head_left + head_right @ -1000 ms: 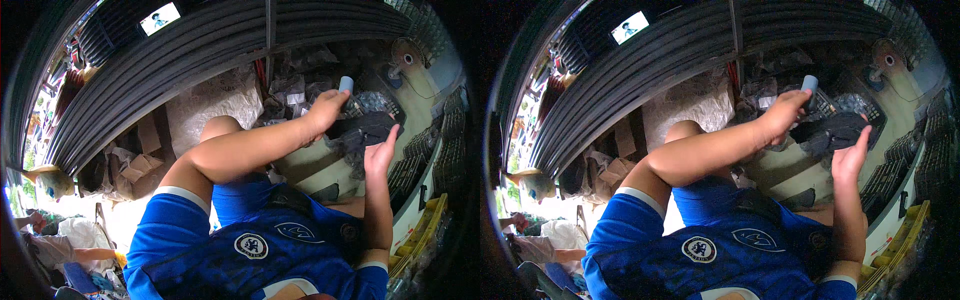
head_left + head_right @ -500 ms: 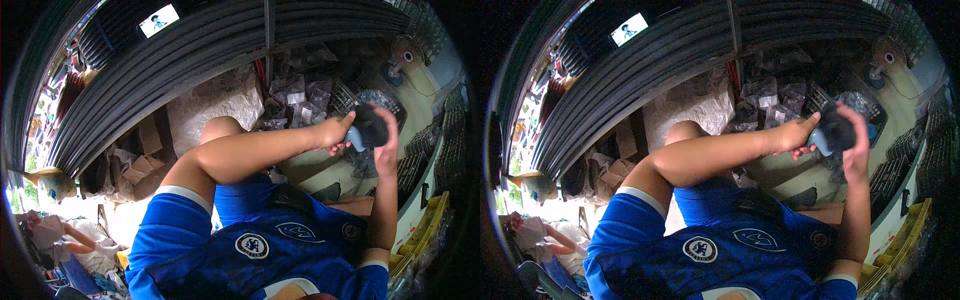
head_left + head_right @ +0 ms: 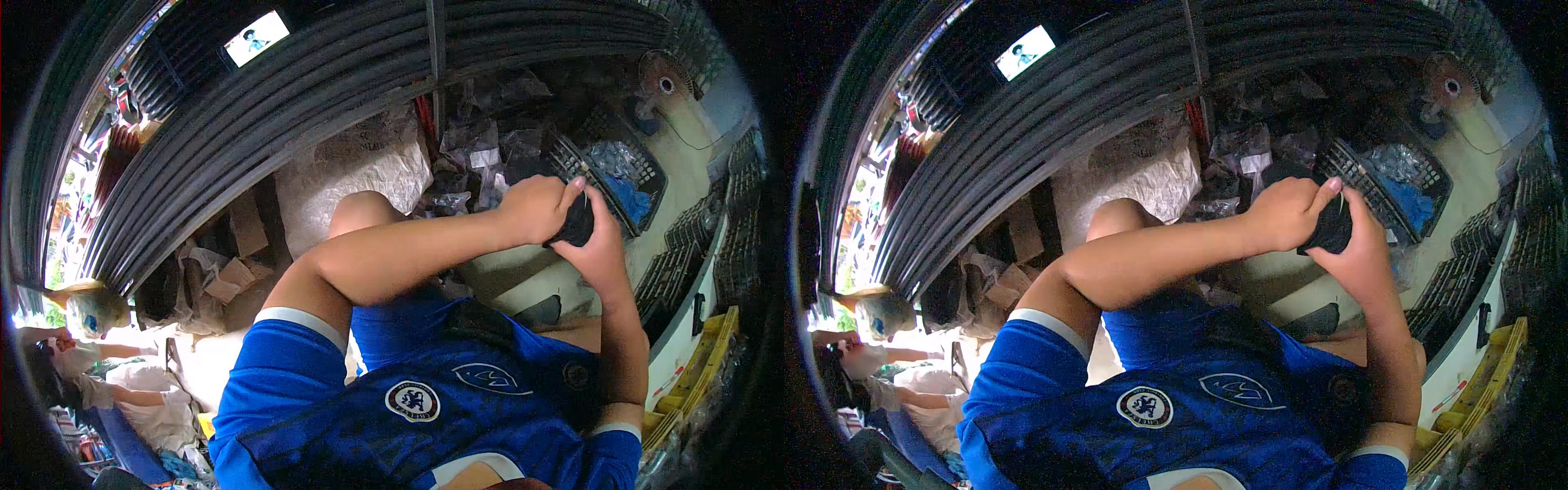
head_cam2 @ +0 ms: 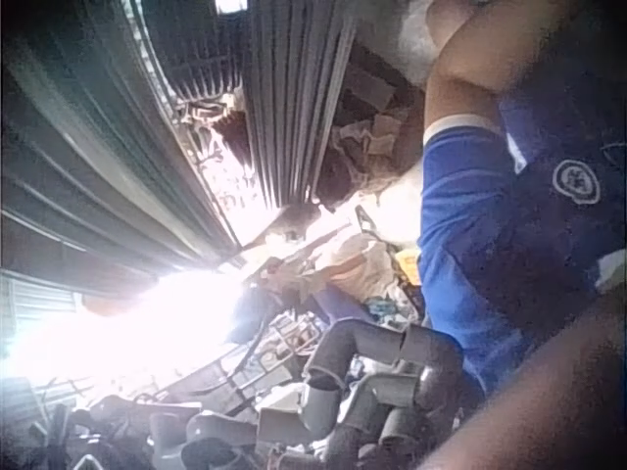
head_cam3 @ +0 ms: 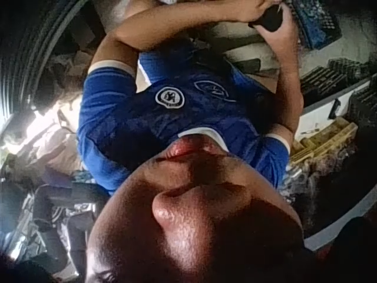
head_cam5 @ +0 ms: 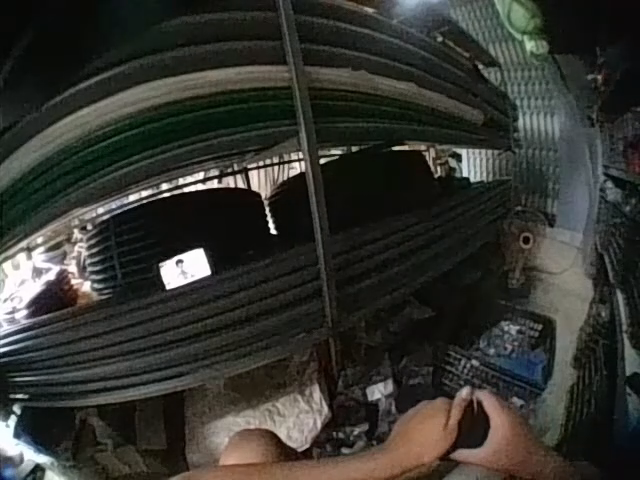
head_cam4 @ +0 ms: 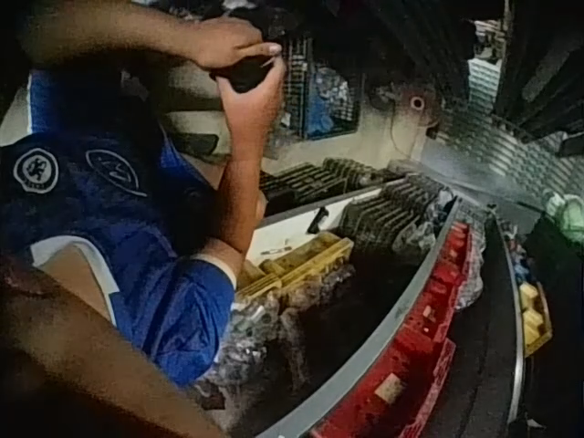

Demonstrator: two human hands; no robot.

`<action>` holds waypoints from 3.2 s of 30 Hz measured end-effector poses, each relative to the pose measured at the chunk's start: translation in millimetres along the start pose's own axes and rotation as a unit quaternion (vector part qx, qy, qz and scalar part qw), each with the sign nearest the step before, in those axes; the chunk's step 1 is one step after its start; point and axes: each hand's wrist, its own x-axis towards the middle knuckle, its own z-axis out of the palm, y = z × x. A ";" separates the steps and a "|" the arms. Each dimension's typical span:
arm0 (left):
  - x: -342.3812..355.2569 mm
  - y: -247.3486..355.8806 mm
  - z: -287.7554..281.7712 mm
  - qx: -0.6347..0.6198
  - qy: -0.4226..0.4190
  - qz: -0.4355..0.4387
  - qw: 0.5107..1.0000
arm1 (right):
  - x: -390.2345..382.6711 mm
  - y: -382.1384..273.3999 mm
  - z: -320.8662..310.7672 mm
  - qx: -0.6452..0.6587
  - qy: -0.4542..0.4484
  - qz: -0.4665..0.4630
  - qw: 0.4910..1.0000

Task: Inspecting and cleaning various plastic plumbing fittings and connectors.

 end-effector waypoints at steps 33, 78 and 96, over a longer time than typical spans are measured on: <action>9.1 9.1 -24.8 0.182 0.012 0.325 0.928 | -22.2 49.6 32.0 0.510 -0.176 0.200 0.818; -1.6 13.3 -45.0 0.026 -0.056 0.461 0.885 | -6.3 45.2 1.2 0.446 -0.164 0.126 0.871; 50.9 -16.8 -42.9 -0.400 -0.193 -0.121 0.888 | 7.8 31.5 8.3 0.077 0.141 -0.076 0.984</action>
